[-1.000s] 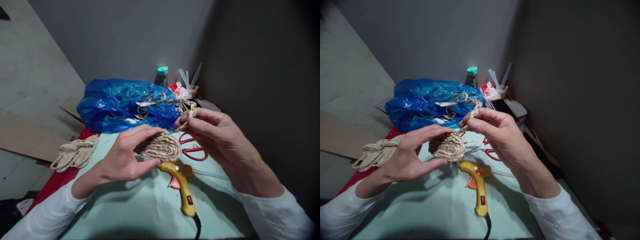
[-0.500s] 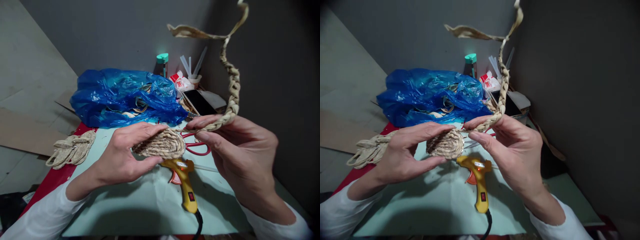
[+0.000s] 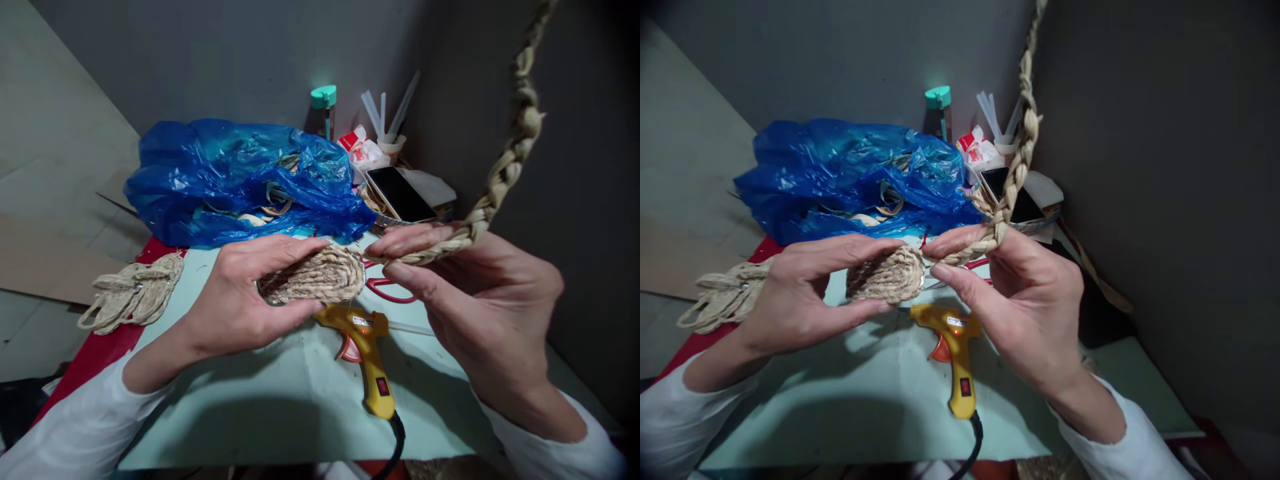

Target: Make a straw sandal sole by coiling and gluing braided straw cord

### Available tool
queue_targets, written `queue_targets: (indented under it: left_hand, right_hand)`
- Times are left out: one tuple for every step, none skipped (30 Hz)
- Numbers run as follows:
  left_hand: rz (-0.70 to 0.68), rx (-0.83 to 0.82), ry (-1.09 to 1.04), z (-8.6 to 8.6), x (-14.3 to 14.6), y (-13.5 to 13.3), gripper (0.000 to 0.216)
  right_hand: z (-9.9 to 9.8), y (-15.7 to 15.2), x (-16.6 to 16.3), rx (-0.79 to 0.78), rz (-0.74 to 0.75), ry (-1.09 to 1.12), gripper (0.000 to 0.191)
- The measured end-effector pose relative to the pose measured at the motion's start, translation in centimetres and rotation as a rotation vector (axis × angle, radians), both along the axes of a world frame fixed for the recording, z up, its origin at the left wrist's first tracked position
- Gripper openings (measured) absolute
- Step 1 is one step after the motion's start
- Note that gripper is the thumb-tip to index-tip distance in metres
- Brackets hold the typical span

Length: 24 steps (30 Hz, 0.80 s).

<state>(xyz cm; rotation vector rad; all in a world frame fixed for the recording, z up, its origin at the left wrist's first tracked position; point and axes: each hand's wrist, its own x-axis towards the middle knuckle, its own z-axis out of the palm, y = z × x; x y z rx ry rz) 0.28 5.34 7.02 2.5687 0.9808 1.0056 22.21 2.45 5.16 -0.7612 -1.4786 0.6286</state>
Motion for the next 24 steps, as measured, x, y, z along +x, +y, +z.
queue_targets:
  left_hand:
    - [0.006,-0.004,-0.001,0.0,0.0,0.0,0.048]
    - [0.011,-0.009,-0.002,-0.1,0.0,0.1,0.048]
    - [0.015,-0.016,-0.002,-0.1,0.0,0.1,0.049]
    - [0.020,-0.027,-0.003,-0.1,0.0,0.2,0.049]
    - [0.025,-0.036,-0.004,-0.1,0.1,0.2,0.049]
    - [0.030,-0.045,-0.005,-0.2,0.1,0.3,0.049]
    - [0.039,-0.051,-0.008,-0.2,0.1,0.3,0.049]
    - [0.047,-0.056,-0.010,-0.2,0.1,0.3,0.049]
    - [0.053,-0.058,-0.013,-0.2,0.2,0.4,0.049]
    - [0.058,-0.059,-0.019,-0.2,0.2,0.4,0.048]
    - [0.062,-0.061,-0.026,-0.2,0.2,0.4,0.048]
    - [0.066,-0.067,-0.031,-0.2,0.2,0.4,0.047]
    - [0.070,-0.077,-0.033,-0.2,0.3,0.3,0.047]
    - [0.075,-0.089,-0.033,-0.2,0.3,0.3,0.047]
    - [0.083,-0.102,-0.032,-0.1,0.3,0.3,0.047]
    - [0.094,-0.118,-0.028,-0.1,0.4,0.3,0.047]
    - [0.106,-0.137,-0.026,-0.2,0.4,0.4,0.048]
    - [0.118,-0.158,-0.026,-0.2,0.4,0.4,0.049]
    - [0.130,-0.181,-0.027,-0.3,0.4,0.5,0.050]
    - [0.144,-0.202,-0.031,-0.4,0.4,0.6,0.051]
    - [0.154,-0.221,-0.036,-0.5,0.4,0.7,0.052]
    - [0.161,-0.234,-0.043,-0.6,0.4,0.8,0.052]
    - [0.167,-0.243,-0.052,-0.8,0.4,0.8,0.052]
    - [0.170,-0.252,-0.061,-0.9,0.5,0.9,0.051]
  right_hand:
    - [0.0,0.0,0.0,0.004,-0.008,-0.009,0.017]
    - [0.0,0.0,0.0,0.006,-0.019,-0.019,0.017]
    - [-0.1,0.0,0.0,0.005,-0.028,-0.029,0.017]
    - [-0.1,0.0,0.0,-0.001,-0.035,-0.037,0.017]
    - [-0.2,0.0,0.0,-0.008,-0.038,-0.044,0.017]
    - [-0.3,0.0,0.0,-0.015,-0.040,-0.049,0.016]
    - [-0.3,0.0,0.0,-0.023,-0.042,-0.055,0.016]
    - [-0.4,-0.1,0.0,-0.028,-0.043,-0.061,0.015]
    - [-0.4,-0.1,0.0,-0.029,-0.046,-0.066,0.015]
    - [-0.5,-0.1,0.0,-0.030,-0.048,-0.070,0.014]
    - [-0.5,-0.1,0.0,-0.026,-0.051,-0.074,0.014]
    - [-0.5,-0.1,0.0,-0.018,-0.057,-0.077,0.014]
    - [-0.5,0.0,0.0,-0.011,-0.064,-0.082,0.013]
    - [-0.6,0.0,0.0,-0.007,-0.074,-0.087,0.013]
    - [-0.6,0.1,0.0,-0.007,-0.081,-0.089,0.013]
    - [-0.7,0.1,0.0,-0.008,-0.083,-0.085,0.012]
    - [-0.8,0.3,0.0,-0.013,-0.080,-0.077,0.012]
    - [-0.9,0.4,0.1,-0.018,-0.070,-0.069,0.011]
    - [-1.1,0.6,0.1,-0.021,-0.060,-0.064,0.010]
    - [-1.2,0.7,0.2,-0.028,-0.053,-0.063,0.009]
    - [-1.3,0.8,0.2,-0.041,-0.053,-0.067,0.007]
    - [-1.4,1.0,0.3,-0.055,-0.058,-0.076,0.006]
    - [-1.6,1.1,0.3,-0.065,-0.066,-0.090,0.005]
    - [-1.7,1.2,0.3,-0.067,-0.075,-0.105,0.005]
